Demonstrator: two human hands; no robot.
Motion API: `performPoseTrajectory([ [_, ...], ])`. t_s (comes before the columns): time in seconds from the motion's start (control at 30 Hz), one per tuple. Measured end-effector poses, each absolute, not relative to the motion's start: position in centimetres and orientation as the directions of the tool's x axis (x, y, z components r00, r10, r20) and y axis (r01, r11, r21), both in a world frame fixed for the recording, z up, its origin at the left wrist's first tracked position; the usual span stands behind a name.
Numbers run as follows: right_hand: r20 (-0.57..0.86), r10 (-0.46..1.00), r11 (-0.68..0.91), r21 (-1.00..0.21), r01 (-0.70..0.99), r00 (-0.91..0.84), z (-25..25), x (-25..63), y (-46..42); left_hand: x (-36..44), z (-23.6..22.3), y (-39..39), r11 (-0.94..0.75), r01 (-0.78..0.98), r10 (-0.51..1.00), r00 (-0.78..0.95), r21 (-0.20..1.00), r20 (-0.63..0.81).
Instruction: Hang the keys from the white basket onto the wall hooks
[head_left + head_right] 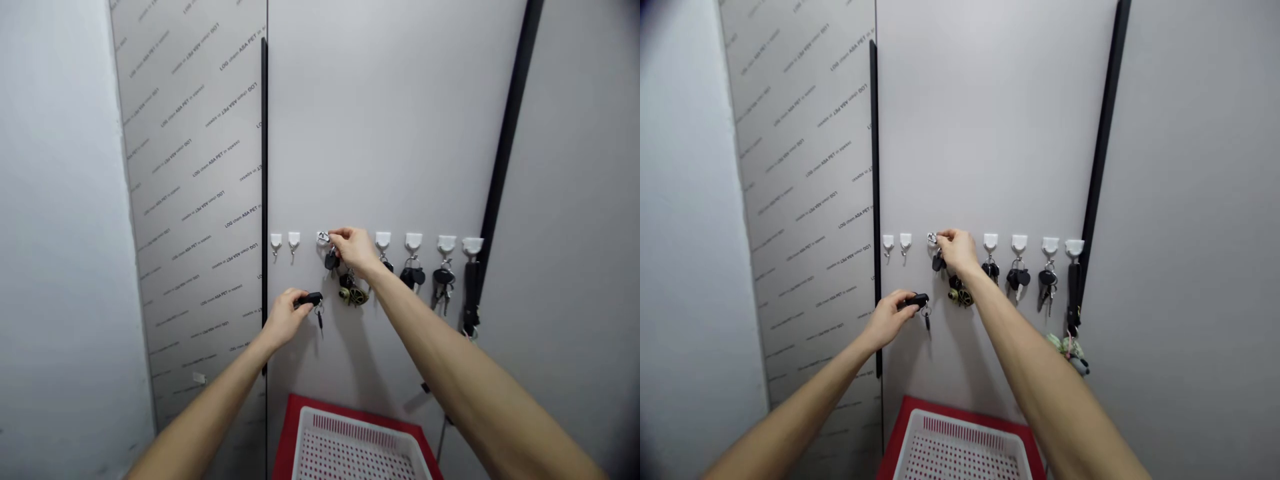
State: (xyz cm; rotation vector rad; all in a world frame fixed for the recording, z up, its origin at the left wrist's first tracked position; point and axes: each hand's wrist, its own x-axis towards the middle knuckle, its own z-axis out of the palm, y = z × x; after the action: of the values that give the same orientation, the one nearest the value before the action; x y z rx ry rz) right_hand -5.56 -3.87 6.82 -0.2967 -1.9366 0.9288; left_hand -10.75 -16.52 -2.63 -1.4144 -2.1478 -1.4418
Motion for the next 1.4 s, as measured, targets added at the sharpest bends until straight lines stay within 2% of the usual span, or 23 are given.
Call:
performPoseTrajectory([
  [0.13,0.51,0.551,0.562,-0.812,-0.157,-0.66,8.2,-5.0,-4.3,-10.6,-2.5,-16.4,0.083,0.785,0.614,-0.526,0.614,0.589],
  [0.23,0.36,0.482,0.484,-0.869,-0.1,-0.799,8.5,-4.4,-4.1,-10.5,-2.7,-16.5,0.076,0.793,0.63,-0.508,0.604,0.587],
  [0.3,0.306,0.462,0.457,-0.887,-0.072,-0.832,8.6,-3.9,-3.7,-10.6,-3.0,-16.6,0.079,0.796,0.633,-0.505,0.6,0.587],
  [0.5,0.32,0.517,0.395,-0.912,-0.11,-0.794,8.9,-4.0,-3.9,-10.5,-4.0,-16.6,0.097,0.789,0.645,-0.514,0.606,0.566],
  [0.67,0.386,0.58,0.329,-0.917,-0.227,-0.717,8.5,-5.1,-5.4,-9.9,-4.1,-16.4,0.114,0.787,0.67,-0.512,0.607,0.538],
  [0.9,0.326,0.511,0.528,-0.849,-0.009,-0.796,7.6,-4.4,-4.2,-9.9,-4.6,-16.3,0.109,0.794,0.688,-0.494,0.598,0.531],
  [1.0,0.335,0.569,0.488,-0.873,-0.02,-0.751,7.9,-4.5,-4.1,-9.9,-4.6,-16.3,0.112,0.794,0.691,-0.495,0.598,0.527],
  [1.13,0.393,0.602,0.442,-0.889,-0.121,-0.695,8.4,-5.4,-5.1,-9.8,-4.5,-16.4,0.131,0.785,0.7,-0.506,0.605,0.505],
  [1.27,0.468,0.505,0.555,-0.82,-0.143,-0.725,7.2,-5.4,-5.8,-9.8,-5.2,-16.2,0.126,0.788,0.71,-0.496,0.603,0.5],
  [1.4,0.482,0.357,0.736,-0.672,-0.076,-0.8,2.6,-2.9,-4.8,-9.3,-8.5,-16.0,0.136,0.79,0.795,-0.447,0.597,0.411],
])
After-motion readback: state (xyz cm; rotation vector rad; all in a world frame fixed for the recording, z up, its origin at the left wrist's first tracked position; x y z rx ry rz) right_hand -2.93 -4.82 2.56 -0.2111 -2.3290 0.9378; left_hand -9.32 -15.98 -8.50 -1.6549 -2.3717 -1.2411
